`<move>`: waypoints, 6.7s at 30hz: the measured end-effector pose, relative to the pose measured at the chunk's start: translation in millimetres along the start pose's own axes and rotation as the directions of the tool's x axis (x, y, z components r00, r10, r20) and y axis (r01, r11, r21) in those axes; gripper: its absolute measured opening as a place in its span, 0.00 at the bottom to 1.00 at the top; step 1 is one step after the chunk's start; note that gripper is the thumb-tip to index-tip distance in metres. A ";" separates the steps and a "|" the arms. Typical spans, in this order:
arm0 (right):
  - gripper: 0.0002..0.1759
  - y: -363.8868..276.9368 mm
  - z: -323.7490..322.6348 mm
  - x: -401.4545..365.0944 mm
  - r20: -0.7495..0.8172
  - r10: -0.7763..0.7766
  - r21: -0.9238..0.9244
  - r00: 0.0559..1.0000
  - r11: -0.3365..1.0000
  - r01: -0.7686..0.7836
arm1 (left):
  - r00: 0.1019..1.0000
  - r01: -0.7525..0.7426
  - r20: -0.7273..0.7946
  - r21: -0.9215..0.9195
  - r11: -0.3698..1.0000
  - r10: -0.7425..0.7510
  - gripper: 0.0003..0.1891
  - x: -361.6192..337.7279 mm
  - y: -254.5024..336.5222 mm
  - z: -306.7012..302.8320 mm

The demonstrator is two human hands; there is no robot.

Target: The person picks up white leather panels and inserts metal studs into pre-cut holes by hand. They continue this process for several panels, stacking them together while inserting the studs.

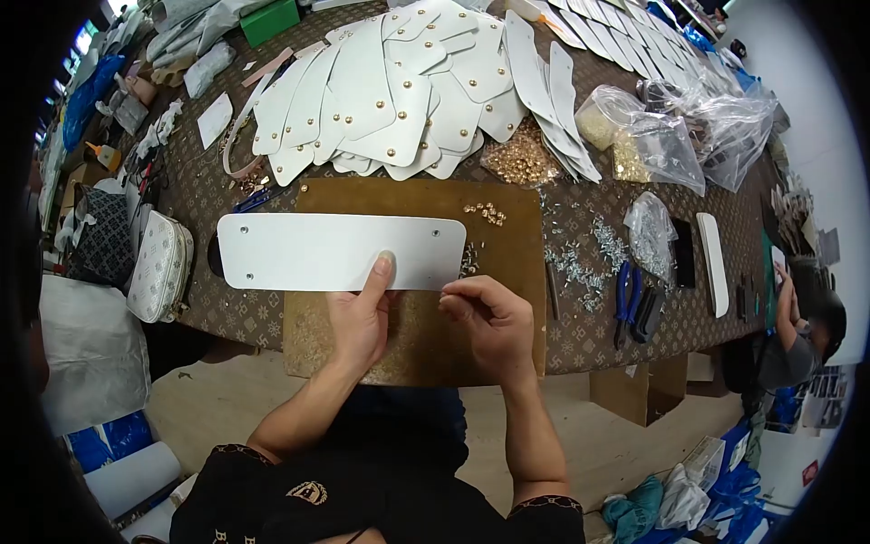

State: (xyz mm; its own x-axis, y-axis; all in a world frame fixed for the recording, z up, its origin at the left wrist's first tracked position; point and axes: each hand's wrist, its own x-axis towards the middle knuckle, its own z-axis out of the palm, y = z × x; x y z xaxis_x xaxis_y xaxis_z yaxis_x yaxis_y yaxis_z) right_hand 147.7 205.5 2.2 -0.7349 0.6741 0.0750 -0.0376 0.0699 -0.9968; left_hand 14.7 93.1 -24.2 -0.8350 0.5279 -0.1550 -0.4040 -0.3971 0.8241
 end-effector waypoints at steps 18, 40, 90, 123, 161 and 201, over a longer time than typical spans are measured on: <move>0.06 17.6 15.4 7.5 -0.070 -0.159 0.046 0.985 0.986 0.162 | 0.991 0.063 0.126 -0.137 0.989 -0.046 0.18 -6.8 4.5 3.3; 0.04 21.4 6.8 3.5 -0.101 -0.058 0.054 0.993 0.997 0.064 | 0.983 -0.005 0.185 0.009 1.000 0.004 0.17 -3.2 3.9 12.7; 0.57 76.3 -551.9 179.2 -0.431 -0.008 -0.878 0.902 0.235 -0.418 | 0.944 -0.283 0.323 0.672 0.684 0.073 0.17 60.6 -17.2 -2.4; 0.45 4.4 2.8 -27.8 0.169 0.086 0.262 0.982 0.956 -0.129 | 0.927 0.079 0.354 0.149 0.986 -0.128 0.28 7.3 -5.2 20.8; 0.44 68.3 -510.6 245.9 -0.339 -0.390 -0.889 0.856 0.430 -0.156 | 0.868 0.465 0.107 0.165 0.869 -0.485 0.26 31.4 44.5 -42.6; 0.51 1.1 22.5 -61.3 0.255 0.205 0.528 0.945 0.789 -0.314 | 0.995 -0.050 0.096 0.470 0.881 0.005 0.48 -1.1 87.6 -39.8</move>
State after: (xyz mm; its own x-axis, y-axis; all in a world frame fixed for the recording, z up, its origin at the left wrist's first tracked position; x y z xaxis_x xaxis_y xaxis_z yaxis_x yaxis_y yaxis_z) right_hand 177.5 147.7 -4.1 -0.8750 0.4634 -0.1403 -0.1566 -0.5451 -0.8236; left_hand -34.6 27.8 26.5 -0.7971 0.5959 -0.0978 -0.1387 -0.0231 0.9901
